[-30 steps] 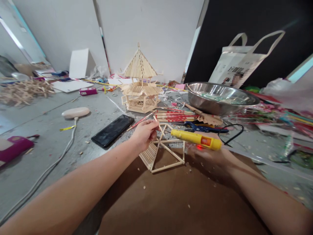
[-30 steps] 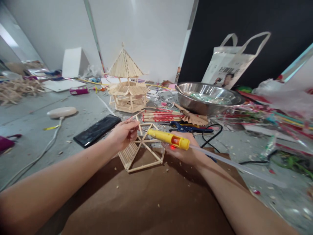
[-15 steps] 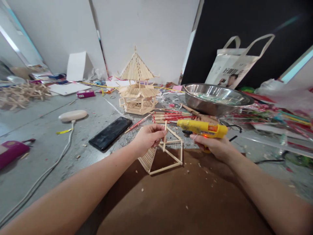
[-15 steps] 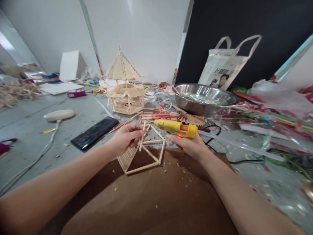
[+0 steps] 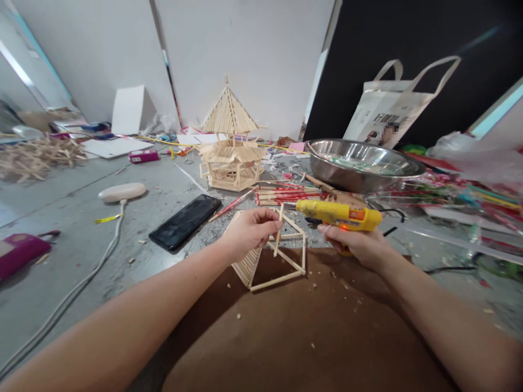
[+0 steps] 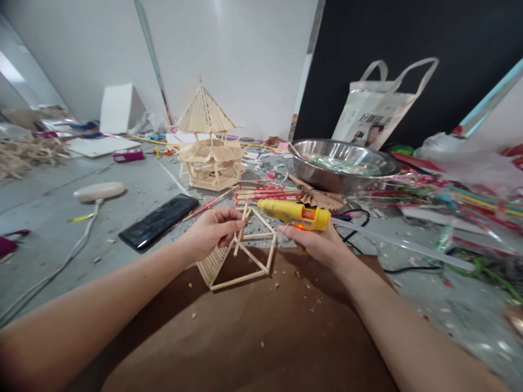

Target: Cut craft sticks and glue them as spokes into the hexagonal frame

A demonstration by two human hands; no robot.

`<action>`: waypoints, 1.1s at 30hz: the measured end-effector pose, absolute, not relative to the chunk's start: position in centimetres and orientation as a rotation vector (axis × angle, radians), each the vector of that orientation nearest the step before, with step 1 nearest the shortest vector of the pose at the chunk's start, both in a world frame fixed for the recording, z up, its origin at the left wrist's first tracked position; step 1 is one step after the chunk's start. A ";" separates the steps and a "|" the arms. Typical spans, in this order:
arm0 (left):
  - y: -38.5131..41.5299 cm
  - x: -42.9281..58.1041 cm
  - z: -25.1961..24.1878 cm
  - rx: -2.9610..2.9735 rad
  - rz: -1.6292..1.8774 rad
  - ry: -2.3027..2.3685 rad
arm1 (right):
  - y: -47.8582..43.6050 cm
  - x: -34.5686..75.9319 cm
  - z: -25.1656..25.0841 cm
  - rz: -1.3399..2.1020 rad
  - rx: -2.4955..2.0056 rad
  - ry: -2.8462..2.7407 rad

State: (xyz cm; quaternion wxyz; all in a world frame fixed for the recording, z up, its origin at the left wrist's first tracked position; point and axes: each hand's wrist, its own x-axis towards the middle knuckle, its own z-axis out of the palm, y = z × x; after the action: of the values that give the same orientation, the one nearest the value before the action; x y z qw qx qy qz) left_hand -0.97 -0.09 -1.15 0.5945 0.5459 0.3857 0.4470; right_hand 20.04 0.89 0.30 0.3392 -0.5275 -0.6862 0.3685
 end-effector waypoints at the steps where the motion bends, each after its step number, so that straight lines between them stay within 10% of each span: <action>1: -0.1 -1.0 -1.2 1.271 1.039 0.898 | 0.9 20.0 0.3 0.958 -1.369 -1.785; 33: -0.2 -1.0 -0.9 1.283 1.067 0.930 | 0.7 20.0 0.5 0.945 -1.277 -1.809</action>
State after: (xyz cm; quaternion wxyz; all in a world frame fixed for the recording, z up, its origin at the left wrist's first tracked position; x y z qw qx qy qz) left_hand -0.95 -0.17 -0.92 0.5776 0.5482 0.3974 0.4559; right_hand 19.99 0.67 0.50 0.3586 -0.4952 -0.7014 0.3664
